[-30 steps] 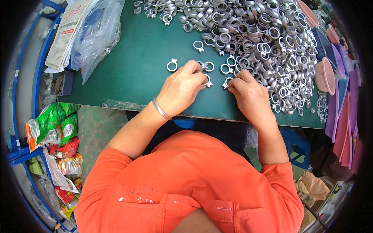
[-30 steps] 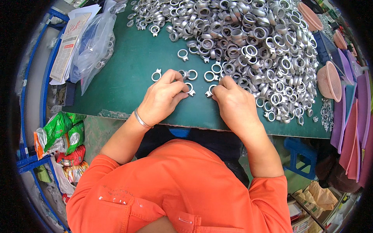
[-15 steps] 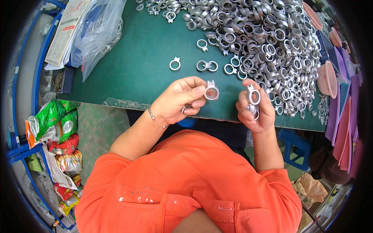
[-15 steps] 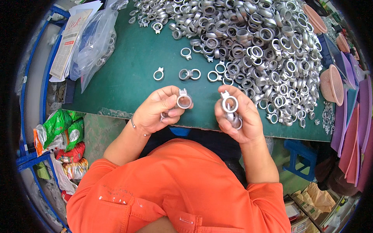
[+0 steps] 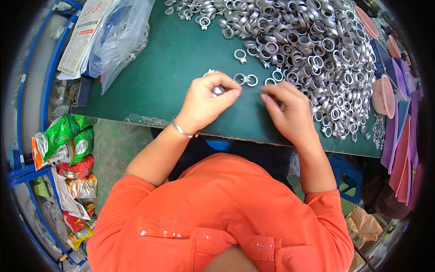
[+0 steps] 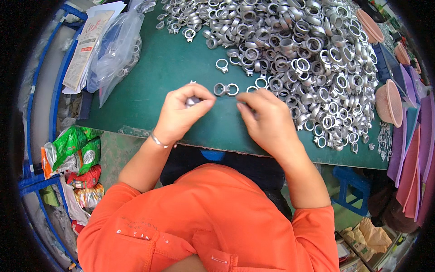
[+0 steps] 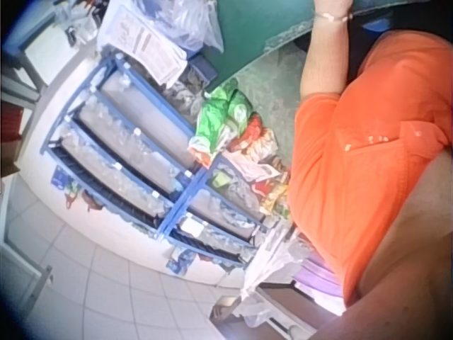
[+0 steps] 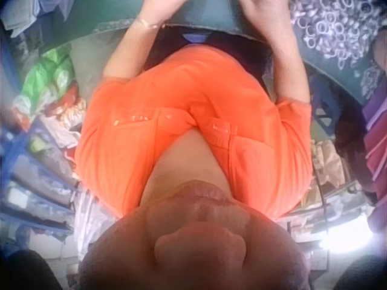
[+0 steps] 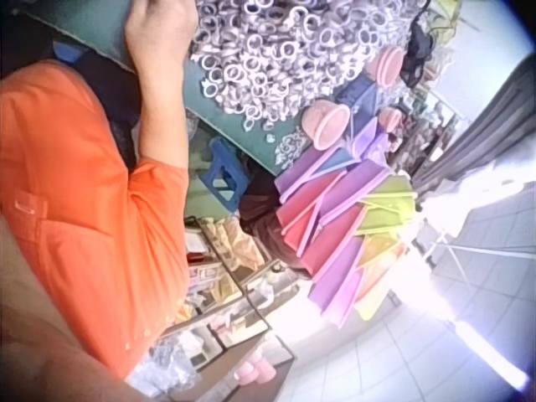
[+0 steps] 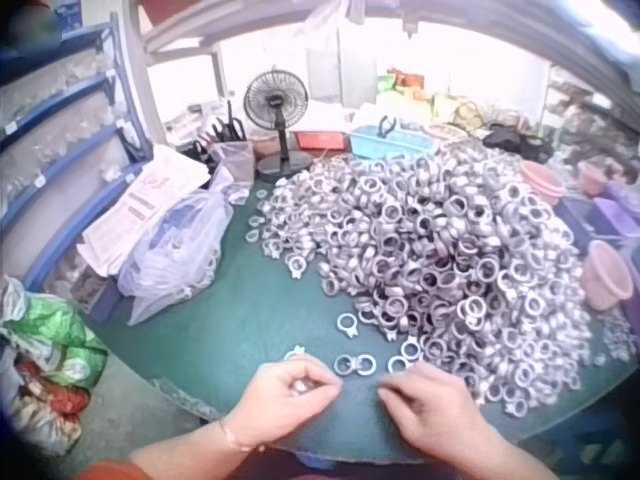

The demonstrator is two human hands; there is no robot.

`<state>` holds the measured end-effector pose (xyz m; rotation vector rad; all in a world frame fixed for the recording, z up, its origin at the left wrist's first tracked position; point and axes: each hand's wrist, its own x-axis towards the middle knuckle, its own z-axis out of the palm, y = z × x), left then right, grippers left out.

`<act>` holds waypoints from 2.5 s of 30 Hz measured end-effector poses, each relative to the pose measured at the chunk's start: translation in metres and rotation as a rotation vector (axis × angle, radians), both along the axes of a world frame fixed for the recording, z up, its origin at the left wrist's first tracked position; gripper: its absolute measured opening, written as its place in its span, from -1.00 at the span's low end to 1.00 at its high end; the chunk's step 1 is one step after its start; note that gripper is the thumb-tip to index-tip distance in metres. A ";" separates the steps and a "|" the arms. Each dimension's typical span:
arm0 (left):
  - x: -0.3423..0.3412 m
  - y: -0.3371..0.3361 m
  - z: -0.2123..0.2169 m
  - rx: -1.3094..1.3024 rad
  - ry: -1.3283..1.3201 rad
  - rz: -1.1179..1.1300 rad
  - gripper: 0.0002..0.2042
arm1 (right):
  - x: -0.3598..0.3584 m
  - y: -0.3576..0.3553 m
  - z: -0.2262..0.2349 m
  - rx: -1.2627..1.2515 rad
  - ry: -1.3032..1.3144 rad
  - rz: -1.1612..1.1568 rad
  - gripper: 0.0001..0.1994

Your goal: The person picks up metal rings from a large pile on a green workbench and holds several of them in their hands while looking at them.

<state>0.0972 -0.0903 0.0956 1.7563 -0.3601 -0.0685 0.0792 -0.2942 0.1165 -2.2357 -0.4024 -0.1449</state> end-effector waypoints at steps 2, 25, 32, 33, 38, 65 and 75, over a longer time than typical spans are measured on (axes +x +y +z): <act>0.005 -0.008 0.004 0.317 -0.211 0.057 -0.84 | 0.008 0.014 0.002 -0.288 -0.112 -0.010 -0.89; -0.031 0.000 0.002 -0.931 0.947 -0.214 -0.75 | -0.024 -0.014 -0.027 1.711 0.831 0.260 -0.73; -0.035 -0.002 0.000 -0.841 0.992 -0.155 -0.71 | -0.026 -0.005 -0.024 1.836 0.647 0.190 -0.81; -0.036 -0.005 0.003 -0.773 0.977 -0.132 -0.69 | -0.027 0.001 -0.020 1.639 0.516 0.140 -0.84; -0.046 -0.016 0.000 -1.338 1.185 -0.158 -0.60 | -0.026 0.048 0.002 0.234 -0.558 0.154 -0.93; -0.045 0.045 -0.201 -1.241 1.385 0.345 -0.72 | -0.043 -0.001 -0.024 0.480 0.213 0.058 -0.74; -0.062 0.039 -0.159 -0.750 1.237 0.526 -0.70 | -0.046 -0.010 -0.030 1.088 0.541 0.191 -0.71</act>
